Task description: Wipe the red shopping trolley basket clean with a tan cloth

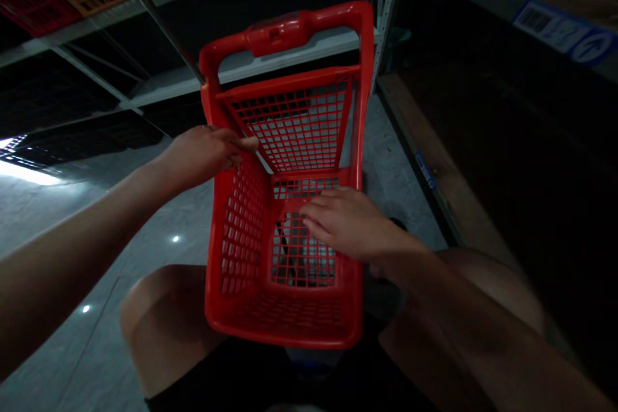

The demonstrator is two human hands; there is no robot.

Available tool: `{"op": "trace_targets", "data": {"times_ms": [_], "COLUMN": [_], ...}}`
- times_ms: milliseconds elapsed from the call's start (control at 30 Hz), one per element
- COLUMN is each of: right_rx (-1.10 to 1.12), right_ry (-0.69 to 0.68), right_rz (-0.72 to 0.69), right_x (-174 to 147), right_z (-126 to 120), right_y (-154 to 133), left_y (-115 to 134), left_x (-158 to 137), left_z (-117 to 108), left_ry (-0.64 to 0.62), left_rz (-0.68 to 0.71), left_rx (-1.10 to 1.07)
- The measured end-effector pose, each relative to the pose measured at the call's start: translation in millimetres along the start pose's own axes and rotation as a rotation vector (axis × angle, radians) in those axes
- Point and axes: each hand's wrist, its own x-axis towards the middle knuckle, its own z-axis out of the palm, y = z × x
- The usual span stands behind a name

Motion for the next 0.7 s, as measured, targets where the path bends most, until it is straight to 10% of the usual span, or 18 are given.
{"op": "trace_targets", "data": {"times_ms": [267,433,567,700], "right_rx": [-0.165,-0.216,0.015,-0.091], "right_ry": [0.163,0.141,-0.058,-0.108], "right_rz": [0.089,0.231,0.251,0.452], "right_x": [12.2,5.4,-6.6,-10.1], "right_z": [-4.4,-1.2,26.0,48.8], "right_y": [46.1,10.9,-50.8,-84.4], "left_y": [149.0,228.0,228.3,166.7], "left_x": [-125.3,-139.3,-119.6,-91.3], "left_z": [71.3,98.2,97.8,97.9], "left_ry": [0.462,0.765,0.778,0.707], "left_rz": [-0.092,-0.311,-0.337,-0.276], "left_rx": [-0.541,-0.753,-0.753,-0.750]}}
